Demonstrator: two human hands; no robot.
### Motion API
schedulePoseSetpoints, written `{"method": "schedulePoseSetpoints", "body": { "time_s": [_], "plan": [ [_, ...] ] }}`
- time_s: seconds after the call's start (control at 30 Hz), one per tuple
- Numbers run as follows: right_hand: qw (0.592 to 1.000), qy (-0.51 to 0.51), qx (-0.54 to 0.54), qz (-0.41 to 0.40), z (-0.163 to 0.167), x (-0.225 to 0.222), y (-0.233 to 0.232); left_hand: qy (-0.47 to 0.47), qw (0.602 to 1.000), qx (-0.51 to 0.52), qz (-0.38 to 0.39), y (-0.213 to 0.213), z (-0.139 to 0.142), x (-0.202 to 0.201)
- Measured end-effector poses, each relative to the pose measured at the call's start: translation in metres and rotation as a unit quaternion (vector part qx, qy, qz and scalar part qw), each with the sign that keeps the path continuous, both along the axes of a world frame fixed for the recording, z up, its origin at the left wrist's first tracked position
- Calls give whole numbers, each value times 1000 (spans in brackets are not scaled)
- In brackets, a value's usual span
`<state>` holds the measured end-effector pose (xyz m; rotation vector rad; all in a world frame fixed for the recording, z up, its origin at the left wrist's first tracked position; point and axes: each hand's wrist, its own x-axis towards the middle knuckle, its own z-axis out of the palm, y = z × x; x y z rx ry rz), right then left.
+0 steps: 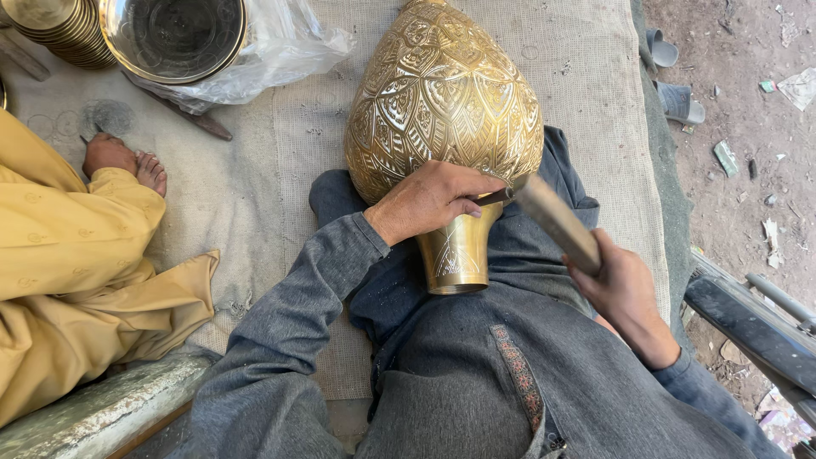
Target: The person sits on the ground with a large brass vase on their lap and engraves decorative patterns into its surface. They hold a chisel against the metal with one hand and strike it with a wooden mallet held in the other hand, working around the vase's neck and body.
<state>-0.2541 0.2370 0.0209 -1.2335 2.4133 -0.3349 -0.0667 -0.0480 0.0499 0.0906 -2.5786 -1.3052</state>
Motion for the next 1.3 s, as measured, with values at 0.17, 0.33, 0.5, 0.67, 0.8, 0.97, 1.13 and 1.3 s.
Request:
{"method": "schedulePoseSetpoints", "body": {
  "time_s": [0.17, 0.33, 0.5, 0.67, 0.8, 0.97, 1.13, 1.3],
  "plan": [
    [980, -150, -104, -74, 1, -7, -4, 31, 990, 93, 98, 2, -14, 16],
    [989, -143, 9, -31, 4, -20, -28, 40, 981, 95, 164, 11, -27, 25],
    [956, -251, -145, 49, 24, -24, -56, 100, 978, 47, 179, 16, -30, 24],
    [991, -33, -80, 105, 60, -37, -73, 82, 979, 65, 175, 16, -27, 22],
    [963, -192, -186, 19, 72, -42, -76, 52, 979, 108, 163, 12, -21, 18],
    [996, -47, -52, 54, 67, -36, -68, 12, 988, 83, 127, 6, -16, 11],
    [977, -94, -187, 33, 47, -18, -46, 28, 995, 63, 77, 2, -14, 11],
    [961, -156, -224, -36, 30, -8, -30, 23, 996, 73, 44, 1, -12, 9]
  ]
}}
